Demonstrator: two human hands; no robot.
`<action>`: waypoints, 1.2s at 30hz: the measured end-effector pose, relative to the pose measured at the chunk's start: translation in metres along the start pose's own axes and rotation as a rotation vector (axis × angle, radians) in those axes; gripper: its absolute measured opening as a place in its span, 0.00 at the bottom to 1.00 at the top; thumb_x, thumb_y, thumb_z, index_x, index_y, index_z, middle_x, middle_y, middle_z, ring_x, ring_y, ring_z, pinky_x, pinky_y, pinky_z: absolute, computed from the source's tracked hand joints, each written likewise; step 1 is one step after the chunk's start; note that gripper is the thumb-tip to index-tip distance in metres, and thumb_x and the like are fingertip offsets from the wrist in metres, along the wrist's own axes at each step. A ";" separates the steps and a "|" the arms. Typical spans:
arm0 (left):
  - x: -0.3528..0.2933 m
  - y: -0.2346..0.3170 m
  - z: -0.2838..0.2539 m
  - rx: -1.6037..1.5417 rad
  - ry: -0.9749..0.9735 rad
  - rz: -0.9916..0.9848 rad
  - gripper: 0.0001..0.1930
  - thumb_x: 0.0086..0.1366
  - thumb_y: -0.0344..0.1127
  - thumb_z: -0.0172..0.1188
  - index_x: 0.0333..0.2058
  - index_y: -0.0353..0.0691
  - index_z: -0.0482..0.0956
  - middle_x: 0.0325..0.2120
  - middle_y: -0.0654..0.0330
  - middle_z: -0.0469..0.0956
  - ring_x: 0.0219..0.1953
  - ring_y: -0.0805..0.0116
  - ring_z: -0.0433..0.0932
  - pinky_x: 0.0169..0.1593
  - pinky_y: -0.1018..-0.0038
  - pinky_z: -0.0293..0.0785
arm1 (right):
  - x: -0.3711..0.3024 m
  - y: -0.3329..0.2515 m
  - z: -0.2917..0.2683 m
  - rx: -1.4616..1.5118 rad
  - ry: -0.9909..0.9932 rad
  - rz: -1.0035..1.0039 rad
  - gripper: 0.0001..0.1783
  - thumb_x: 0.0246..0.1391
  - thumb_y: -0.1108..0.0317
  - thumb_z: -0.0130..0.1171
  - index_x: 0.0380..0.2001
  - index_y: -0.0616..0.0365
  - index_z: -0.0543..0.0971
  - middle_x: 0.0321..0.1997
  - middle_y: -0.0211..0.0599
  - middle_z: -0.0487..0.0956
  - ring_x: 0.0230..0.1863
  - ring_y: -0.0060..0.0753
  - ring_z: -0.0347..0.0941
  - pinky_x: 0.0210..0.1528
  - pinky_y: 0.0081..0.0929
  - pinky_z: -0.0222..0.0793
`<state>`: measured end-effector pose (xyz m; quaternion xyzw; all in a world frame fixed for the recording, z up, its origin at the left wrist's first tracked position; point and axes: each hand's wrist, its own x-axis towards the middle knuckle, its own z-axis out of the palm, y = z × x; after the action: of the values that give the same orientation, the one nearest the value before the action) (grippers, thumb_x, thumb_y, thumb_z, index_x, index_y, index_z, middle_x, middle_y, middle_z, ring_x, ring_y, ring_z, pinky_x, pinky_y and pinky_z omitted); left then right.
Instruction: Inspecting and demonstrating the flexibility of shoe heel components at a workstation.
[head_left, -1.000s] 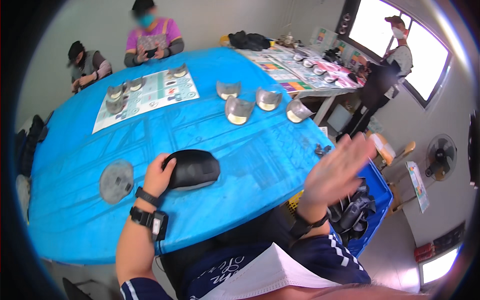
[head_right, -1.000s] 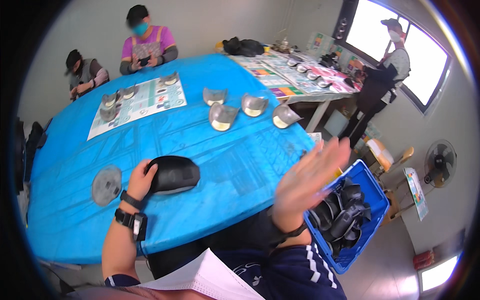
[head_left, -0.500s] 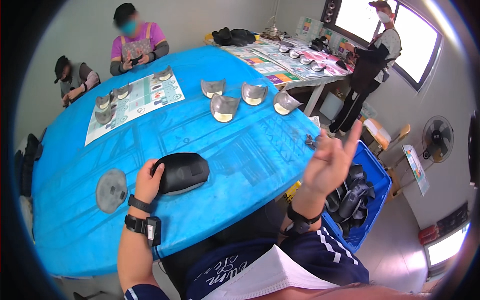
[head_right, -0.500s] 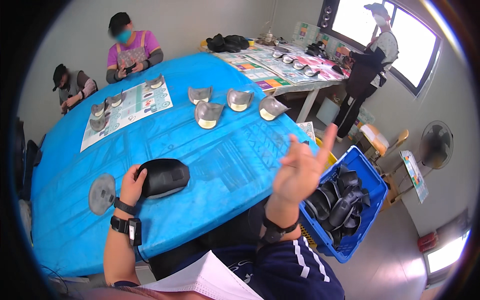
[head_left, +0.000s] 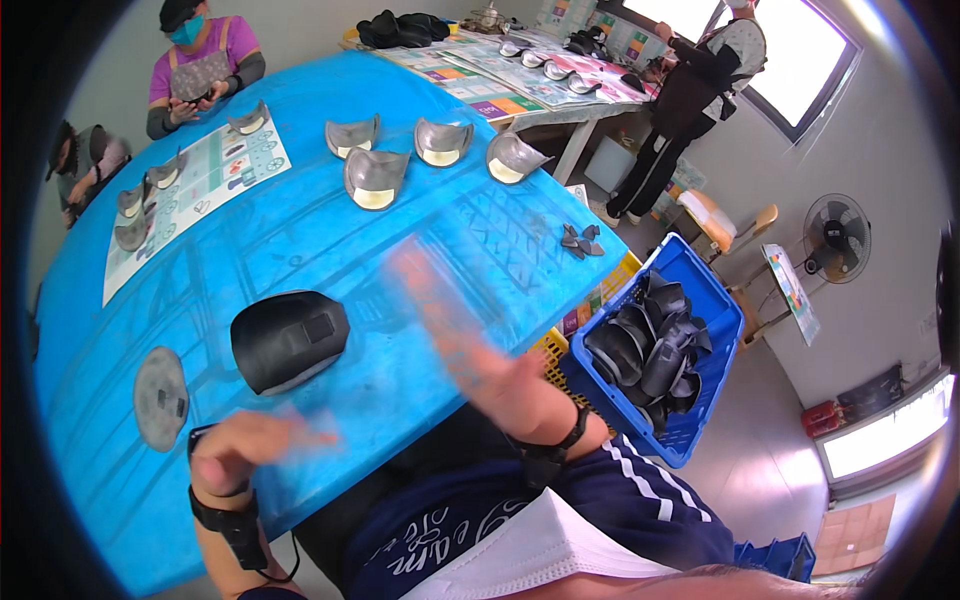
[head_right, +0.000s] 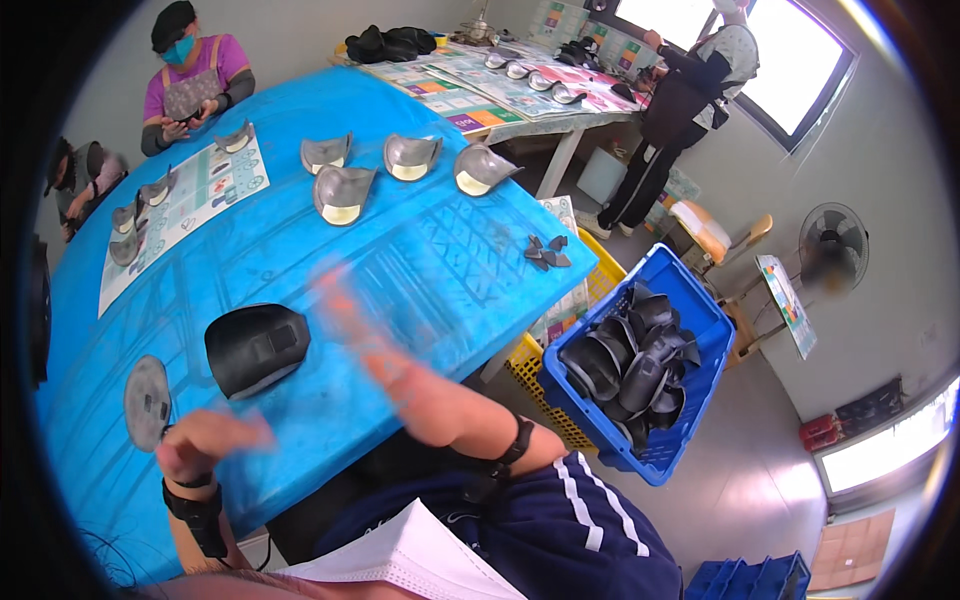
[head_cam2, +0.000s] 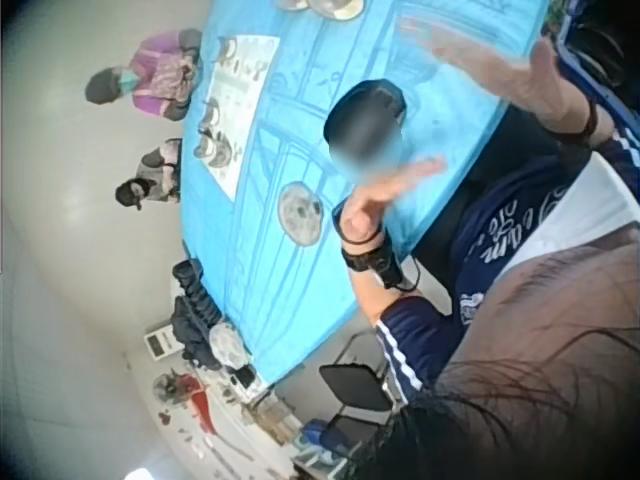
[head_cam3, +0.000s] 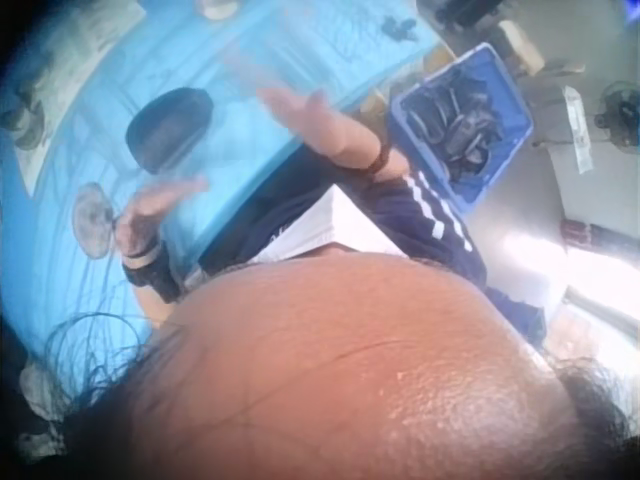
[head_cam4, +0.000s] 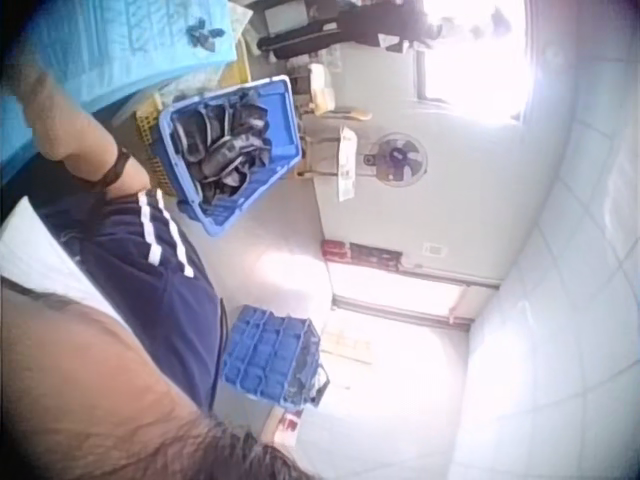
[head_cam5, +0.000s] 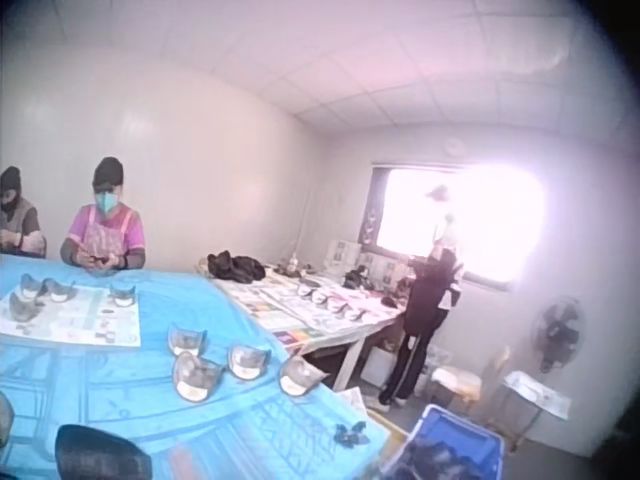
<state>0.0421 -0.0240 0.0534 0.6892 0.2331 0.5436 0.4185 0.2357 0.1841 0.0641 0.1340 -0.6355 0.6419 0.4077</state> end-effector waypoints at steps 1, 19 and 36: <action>-0.003 -0.005 -0.008 0.002 0.012 0.000 0.34 0.63 0.58 0.34 0.52 0.30 0.63 0.53 0.44 0.62 0.59 0.59 0.57 0.59 0.67 0.51 | 0.005 0.003 0.011 0.172 -0.468 -0.006 0.45 0.51 0.32 0.19 0.60 0.59 0.47 0.67 0.45 0.38 0.68 0.48 0.32 0.64 0.51 0.28; 0.001 -0.028 -0.013 0.829 1.073 -0.006 0.06 0.59 0.29 0.54 0.28 0.40 0.64 0.19 0.65 0.70 0.19 0.81 0.67 0.22 0.85 0.62 | 0.063 -0.026 0.017 1.359 -1.237 -0.761 0.48 0.46 0.25 0.25 0.47 0.57 0.73 0.52 0.44 0.70 0.51 0.40 0.68 0.54 0.44 0.58; -0.051 -0.051 -0.065 0.834 0.944 -0.633 0.41 0.46 0.29 0.66 0.58 0.42 0.54 0.29 0.64 0.69 0.35 0.73 0.67 0.45 0.76 0.64 | 0.092 0.134 0.029 -0.424 -1.038 0.443 0.57 0.33 0.46 0.67 0.62 0.57 0.49 0.60 0.54 0.58 0.61 0.48 0.55 0.61 0.32 0.50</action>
<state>-0.0277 -0.0152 -0.0137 0.3817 0.7679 0.5022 0.1117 0.0746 0.2085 0.0371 0.2103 -0.8783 0.4216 -0.0815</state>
